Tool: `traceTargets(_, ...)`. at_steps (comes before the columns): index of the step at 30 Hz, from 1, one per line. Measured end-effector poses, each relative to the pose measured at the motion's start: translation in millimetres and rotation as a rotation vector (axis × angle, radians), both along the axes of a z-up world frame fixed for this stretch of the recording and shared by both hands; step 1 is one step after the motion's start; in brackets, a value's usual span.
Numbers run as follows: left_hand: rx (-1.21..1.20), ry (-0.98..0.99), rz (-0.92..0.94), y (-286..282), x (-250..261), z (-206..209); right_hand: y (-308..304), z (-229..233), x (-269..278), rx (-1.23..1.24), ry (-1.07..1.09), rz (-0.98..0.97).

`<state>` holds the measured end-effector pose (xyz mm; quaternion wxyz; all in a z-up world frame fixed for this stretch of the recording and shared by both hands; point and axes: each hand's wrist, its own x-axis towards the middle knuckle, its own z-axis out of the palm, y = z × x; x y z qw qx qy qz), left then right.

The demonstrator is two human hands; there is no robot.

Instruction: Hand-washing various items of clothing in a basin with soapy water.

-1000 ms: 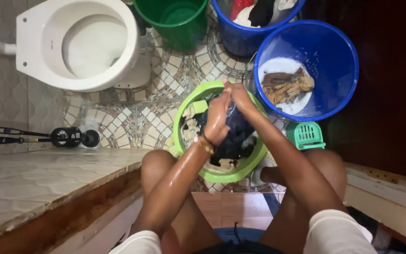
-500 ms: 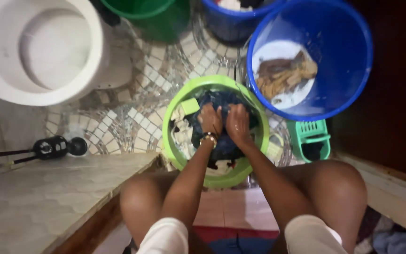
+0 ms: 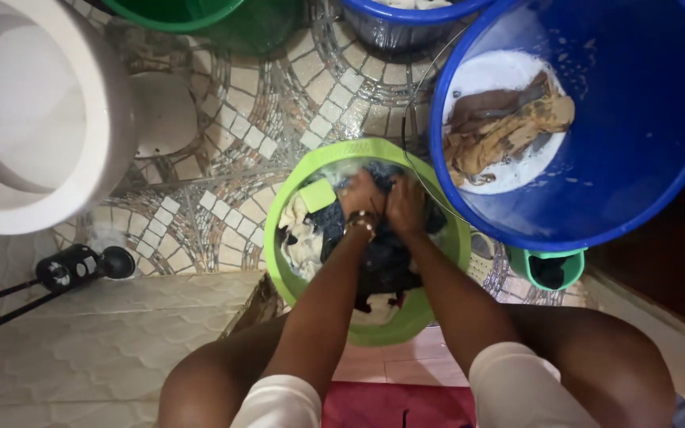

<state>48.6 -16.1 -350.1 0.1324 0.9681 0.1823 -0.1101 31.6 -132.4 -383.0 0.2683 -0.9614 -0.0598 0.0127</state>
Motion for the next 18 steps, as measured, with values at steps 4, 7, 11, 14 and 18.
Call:
traceTargets(4,0.0,0.019,0.026,3,28,17,-6,-39,7,0.03,0.101,0.0)
traceTargets(7,-0.208,0.361,0.028,6,33,-2,-11,-51,12,0.063,0.196,0.001)
traceTargets(11,-0.155,0.39,-0.026,7,38,5,-13,-71,20,0.034,0.337,0.022)
traceTargets(14,-0.179,0.331,-0.002,10,37,6,-13,-76,21,0.008,0.484,0.018)
traceTargets(18,-0.21,0.166,0.023,18,23,-41,4,-53,30,0.014,0.495,-0.022)
